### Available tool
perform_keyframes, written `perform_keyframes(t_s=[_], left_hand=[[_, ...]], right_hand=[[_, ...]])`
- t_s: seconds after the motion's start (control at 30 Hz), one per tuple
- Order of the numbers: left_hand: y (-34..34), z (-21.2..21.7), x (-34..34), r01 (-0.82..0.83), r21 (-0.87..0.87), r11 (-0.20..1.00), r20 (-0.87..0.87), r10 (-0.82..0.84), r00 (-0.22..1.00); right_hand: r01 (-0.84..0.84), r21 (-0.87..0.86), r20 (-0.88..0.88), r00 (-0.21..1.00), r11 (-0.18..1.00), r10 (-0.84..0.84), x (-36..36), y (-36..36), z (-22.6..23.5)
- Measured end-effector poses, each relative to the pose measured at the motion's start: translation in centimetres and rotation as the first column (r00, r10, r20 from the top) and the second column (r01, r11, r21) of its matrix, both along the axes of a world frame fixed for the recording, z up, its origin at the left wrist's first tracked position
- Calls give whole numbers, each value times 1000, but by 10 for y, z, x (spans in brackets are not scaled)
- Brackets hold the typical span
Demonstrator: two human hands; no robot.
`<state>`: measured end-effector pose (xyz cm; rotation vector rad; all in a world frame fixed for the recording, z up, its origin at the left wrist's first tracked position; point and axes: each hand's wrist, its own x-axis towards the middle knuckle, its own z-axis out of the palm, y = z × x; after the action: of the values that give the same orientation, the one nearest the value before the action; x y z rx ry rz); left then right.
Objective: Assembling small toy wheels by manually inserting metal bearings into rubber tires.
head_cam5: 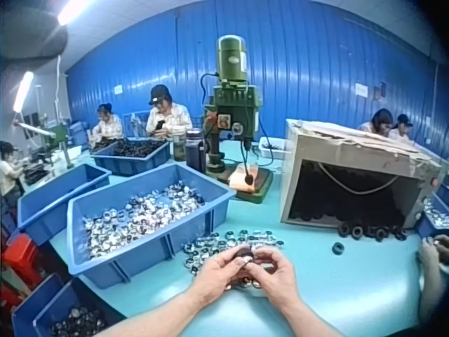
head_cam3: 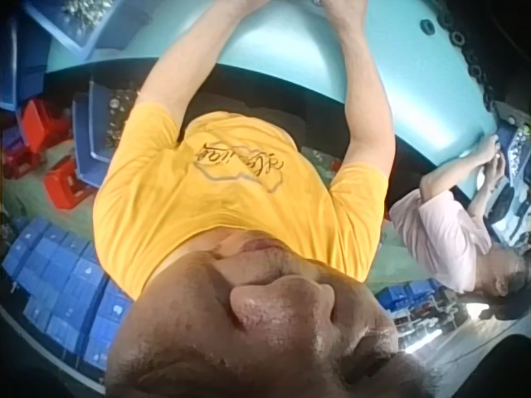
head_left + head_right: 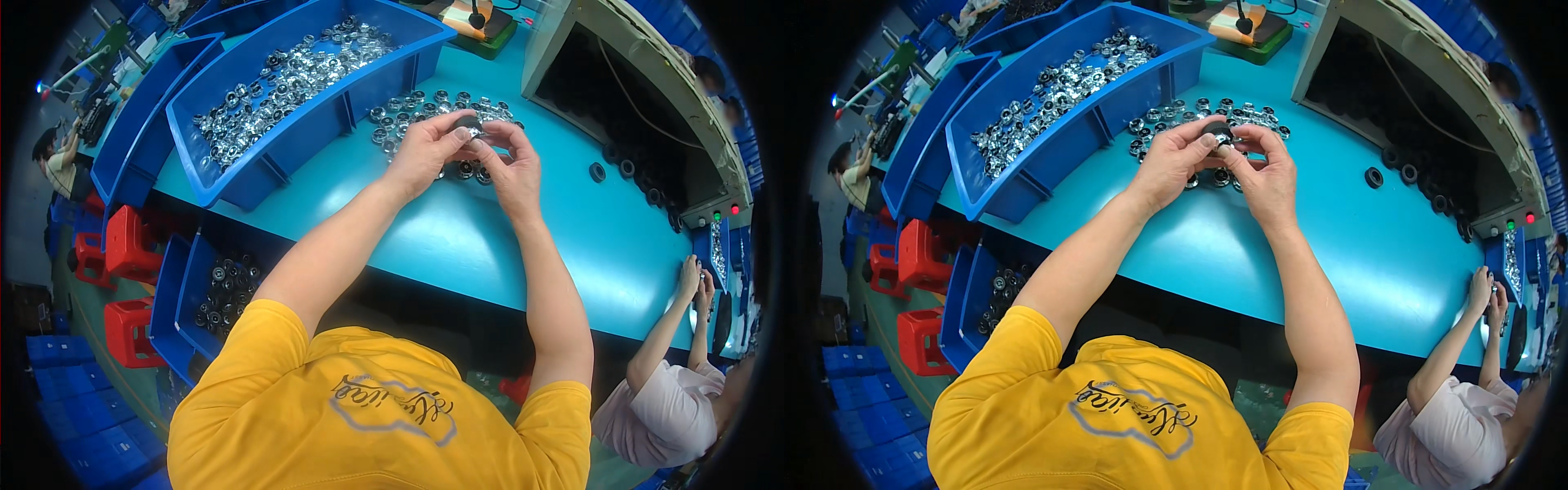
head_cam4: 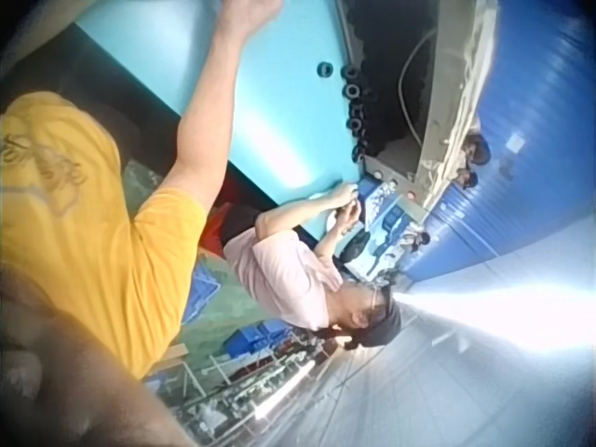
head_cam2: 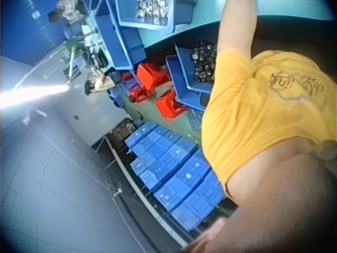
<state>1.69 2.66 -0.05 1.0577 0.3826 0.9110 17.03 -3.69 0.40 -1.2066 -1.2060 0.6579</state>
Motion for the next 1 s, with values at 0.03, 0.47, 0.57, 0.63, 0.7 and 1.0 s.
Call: perform_keyframes(t_s=[0.03, 0.47, 0.57, 0.63, 0.7, 1.0], left_hand=[[1, -2, 0, -7, 2, 1000, -15, 7, 1000], [-5, 3, 0, -19, 102, 995, -45, 24, 999], [-2, -4, 1, -11, 131, 991, -65, 20, 998], [-1, -4, 1, -7, 133, 991, -62, 15, 998], [-1, -2, 1, -11, 133, 991, -44, 17, 999], [-10, 0, 1, -158, 299, 941, -164, 214, 963]], right_hand=[[3, 3, 11, 1000, 1000, -3, -1, 0, 0], [74, 1, 119, 990, 997, -74, -1, -1, -1], [-69, -139, -162, 986, 988, 46, 1, -2, -1], [-190, -152, -323, 937, 970, 133, 5, -1, -3], [-289, -88, -400, 887, 953, 231, 9, 0, -3], [-284, -162, -234, 942, 945, 242, 1, -3, -1]])
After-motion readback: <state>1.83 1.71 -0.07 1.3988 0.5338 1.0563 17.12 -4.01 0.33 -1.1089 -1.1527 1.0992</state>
